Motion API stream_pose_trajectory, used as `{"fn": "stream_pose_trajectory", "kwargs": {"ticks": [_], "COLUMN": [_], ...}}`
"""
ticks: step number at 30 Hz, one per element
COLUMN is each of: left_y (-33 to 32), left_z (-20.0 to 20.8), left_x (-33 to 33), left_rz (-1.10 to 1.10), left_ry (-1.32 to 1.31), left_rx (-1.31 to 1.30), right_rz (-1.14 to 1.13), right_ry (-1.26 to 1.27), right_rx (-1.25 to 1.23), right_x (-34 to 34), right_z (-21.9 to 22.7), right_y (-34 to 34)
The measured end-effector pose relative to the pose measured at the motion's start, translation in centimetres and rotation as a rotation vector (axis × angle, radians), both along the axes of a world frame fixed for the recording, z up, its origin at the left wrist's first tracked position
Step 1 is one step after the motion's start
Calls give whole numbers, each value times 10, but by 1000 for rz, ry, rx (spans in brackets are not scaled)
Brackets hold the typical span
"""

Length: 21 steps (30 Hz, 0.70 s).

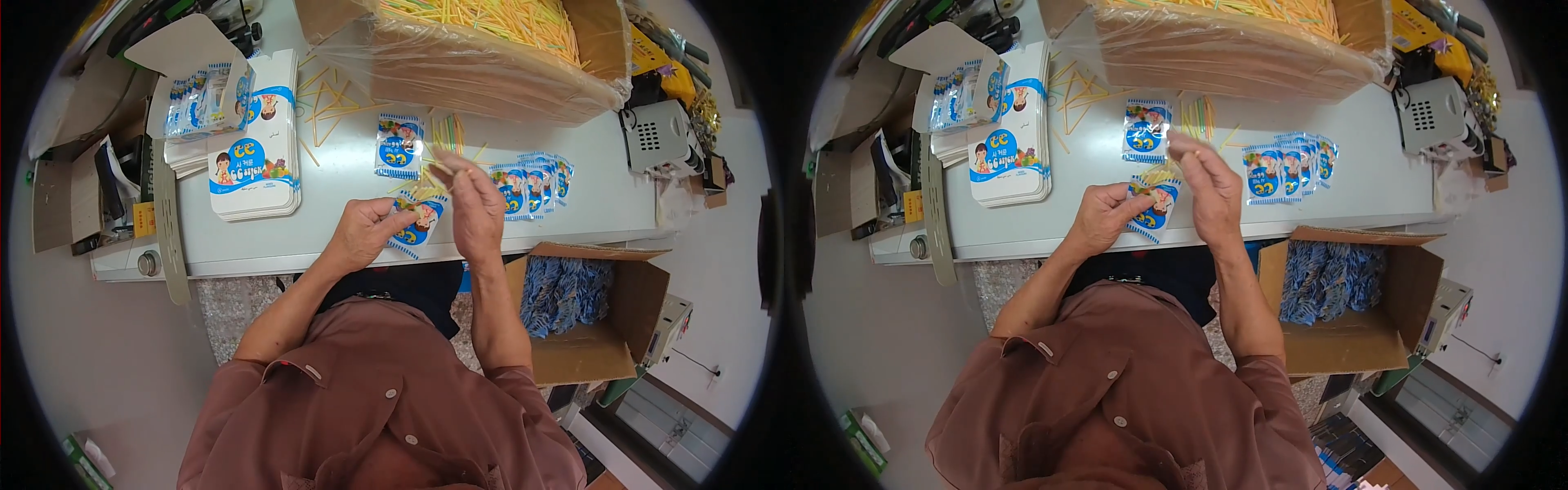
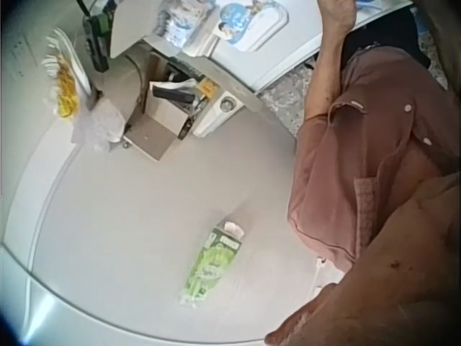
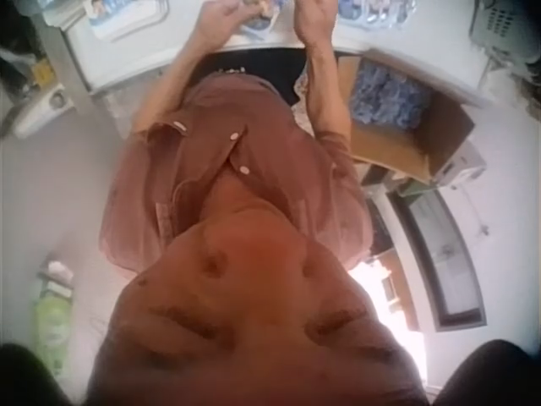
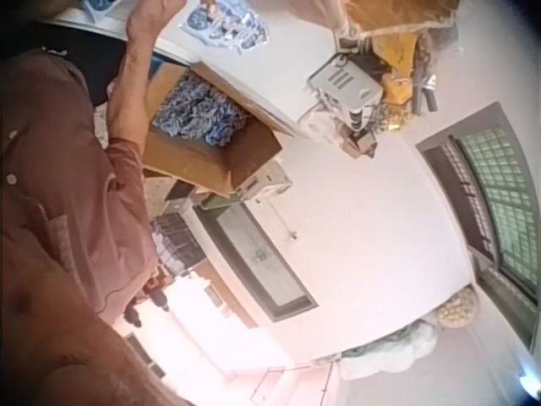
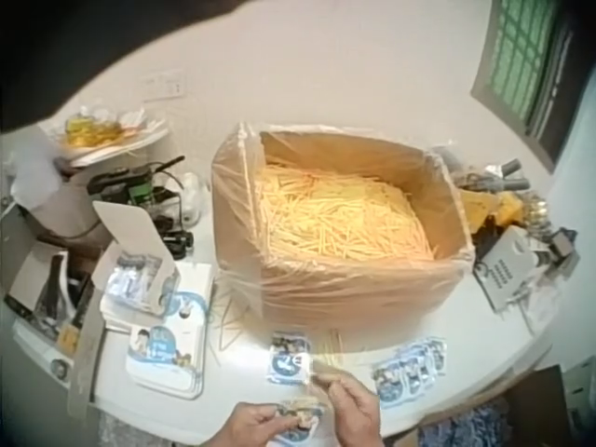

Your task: Packing small blue sachets into cardboard boxes and adding yellow shredded paper as filler.

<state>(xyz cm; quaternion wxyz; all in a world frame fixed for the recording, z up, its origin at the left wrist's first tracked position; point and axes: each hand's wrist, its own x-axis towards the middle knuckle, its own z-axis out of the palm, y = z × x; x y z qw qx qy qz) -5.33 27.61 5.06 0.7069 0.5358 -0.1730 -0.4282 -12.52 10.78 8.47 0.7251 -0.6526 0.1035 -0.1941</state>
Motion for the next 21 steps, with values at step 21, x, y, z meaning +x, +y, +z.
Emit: {"fn": "stream_pose_trajectory", "kwargs": {"ticks": [21], "left_y": [7], "left_z": [2], "left_x": [0], "left_rz": [-80], "left_ry": [-18], "left_rx": [17], "right_rz": [64], "right_ry": [29], "right_rx": [129], "right_x": [-15], "right_z": [-7], "right_y": [13]}}
